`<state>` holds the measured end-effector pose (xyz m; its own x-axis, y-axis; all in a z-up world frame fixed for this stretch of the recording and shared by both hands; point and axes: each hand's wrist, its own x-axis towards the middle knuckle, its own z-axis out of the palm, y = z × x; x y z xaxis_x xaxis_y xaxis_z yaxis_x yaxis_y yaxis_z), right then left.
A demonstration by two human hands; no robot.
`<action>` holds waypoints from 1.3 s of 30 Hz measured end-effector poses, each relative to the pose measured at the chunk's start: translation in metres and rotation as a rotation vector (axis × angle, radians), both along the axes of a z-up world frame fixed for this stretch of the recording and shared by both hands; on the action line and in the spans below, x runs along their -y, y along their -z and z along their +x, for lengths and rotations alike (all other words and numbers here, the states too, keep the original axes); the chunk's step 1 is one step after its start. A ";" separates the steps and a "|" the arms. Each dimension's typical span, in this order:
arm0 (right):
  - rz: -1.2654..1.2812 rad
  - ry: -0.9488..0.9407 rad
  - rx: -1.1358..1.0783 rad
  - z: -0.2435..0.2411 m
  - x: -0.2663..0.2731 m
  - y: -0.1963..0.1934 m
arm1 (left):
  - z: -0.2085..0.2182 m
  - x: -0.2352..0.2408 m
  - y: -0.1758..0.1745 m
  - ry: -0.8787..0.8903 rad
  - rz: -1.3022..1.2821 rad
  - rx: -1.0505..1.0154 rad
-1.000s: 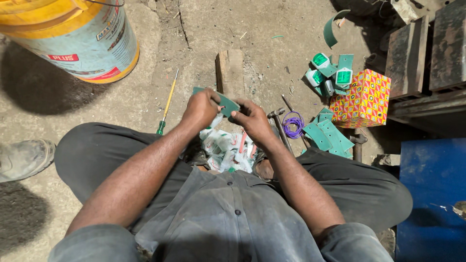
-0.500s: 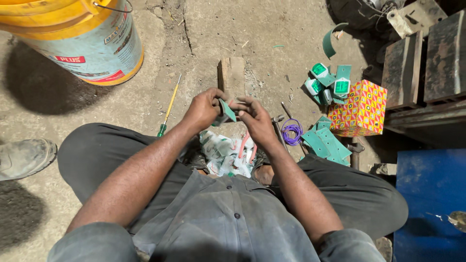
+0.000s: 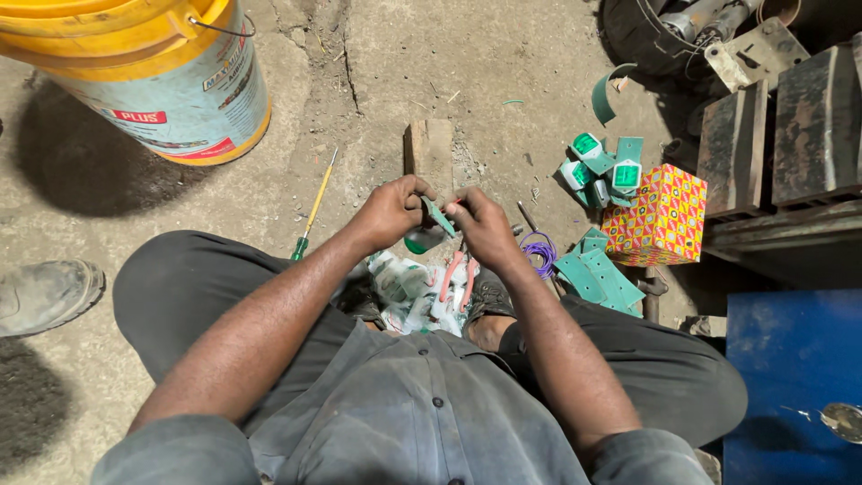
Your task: The person assembles small green and white plastic electrical components by hand, inserting wires and securing them with a hammer and screwdriver. The person works on the ground, handling each component individually and placing finished units aside.
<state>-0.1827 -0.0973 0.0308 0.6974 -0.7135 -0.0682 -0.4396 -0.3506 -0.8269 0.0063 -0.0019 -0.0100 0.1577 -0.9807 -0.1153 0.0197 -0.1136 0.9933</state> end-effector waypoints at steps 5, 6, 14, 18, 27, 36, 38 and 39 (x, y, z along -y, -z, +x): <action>0.303 0.159 0.219 0.004 0.002 0.015 | 0.003 0.000 0.000 0.019 0.068 -0.194; 0.305 0.150 0.225 0.005 0.002 0.017 | 0.003 0.000 0.000 0.009 0.048 -0.167; 0.543 -0.051 0.439 -0.007 -0.003 0.019 | 0.008 -0.002 -0.003 -0.088 0.018 -0.460; 0.745 -0.151 0.471 -0.011 -0.009 0.015 | 0.011 -0.005 -0.011 -0.045 0.050 -0.546; 0.830 -0.223 0.500 -0.014 -0.020 0.010 | 0.006 -0.011 -0.017 0.127 0.110 -0.505; 0.696 -0.172 0.445 -0.017 -0.016 0.047 | -0.006 -0.010 -0.007 -0.106 0.243 -0.463; 0.685 -0.127 0.550 -0.014 -0.019 0.057 | -0.010 -0.010 -0.008 -0.096 0.272 -0.455; 0.732 -0.095 0.583 -0.013 -0.022 0.060 | -0.012 -0.012 -0.008 -0.086 0.270 -0.511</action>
<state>-0.1955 -0.0752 -0.0289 0.8159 -0.5696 -0.0992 0.1170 0.3307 -0.9364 -0.0056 0.0097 -0.0019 0.0945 -0.8923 -0.4414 0.5089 -0.3378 0.7918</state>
